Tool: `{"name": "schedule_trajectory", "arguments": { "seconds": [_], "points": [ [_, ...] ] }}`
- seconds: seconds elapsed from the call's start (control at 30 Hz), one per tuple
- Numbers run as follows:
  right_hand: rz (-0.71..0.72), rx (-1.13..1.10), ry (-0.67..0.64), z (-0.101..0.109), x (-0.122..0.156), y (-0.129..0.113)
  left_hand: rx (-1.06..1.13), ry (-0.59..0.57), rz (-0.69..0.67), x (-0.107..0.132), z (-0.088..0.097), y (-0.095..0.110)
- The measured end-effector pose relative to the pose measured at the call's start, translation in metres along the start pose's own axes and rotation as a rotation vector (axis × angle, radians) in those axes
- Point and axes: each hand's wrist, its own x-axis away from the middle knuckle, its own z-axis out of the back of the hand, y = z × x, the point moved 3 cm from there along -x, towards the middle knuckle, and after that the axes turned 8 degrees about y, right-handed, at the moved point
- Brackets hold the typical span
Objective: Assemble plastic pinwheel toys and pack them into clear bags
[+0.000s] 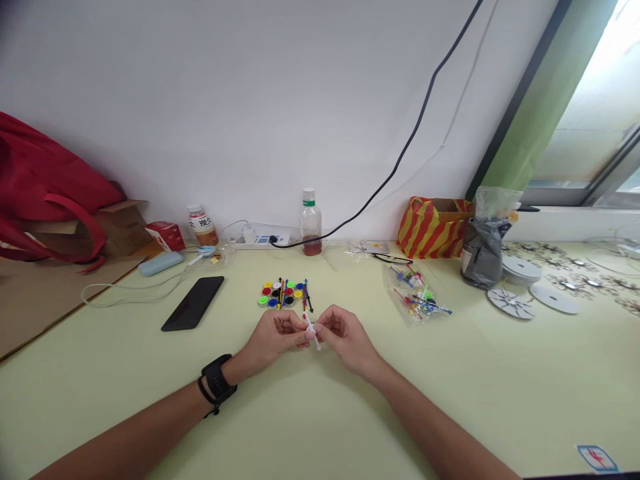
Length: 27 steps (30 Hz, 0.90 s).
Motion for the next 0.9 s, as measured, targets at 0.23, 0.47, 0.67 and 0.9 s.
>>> {"name": "schedule_trajectory", "arguments": {
  "seconds": [0.23, 0.47, 0.67, 0.9],
  "points": [
    [0.075, 0.031, -0.002, 0.003, -0.001, 0.000, -0.037, -0.046, -0.078, -0.002, 0.001, 0.006],
    [0.082, 0.126, 0.075, 0.003, -0.002, 0.005, -0.053, -0.029, -0.113, -0.002, -0.001, 0.008],
    [0.231, 0.221, 0.332, 0.012, 0.002, -0.001, -0.068, 0.018, -0.097, -0.002, -0.002, 0.010],
    [0.600, 0.598, 0.052, -0.001, 0.014, -0.012, -0.036, 0.051, -0.046, -0.003, -0.002, 0.012]
  ]
}}
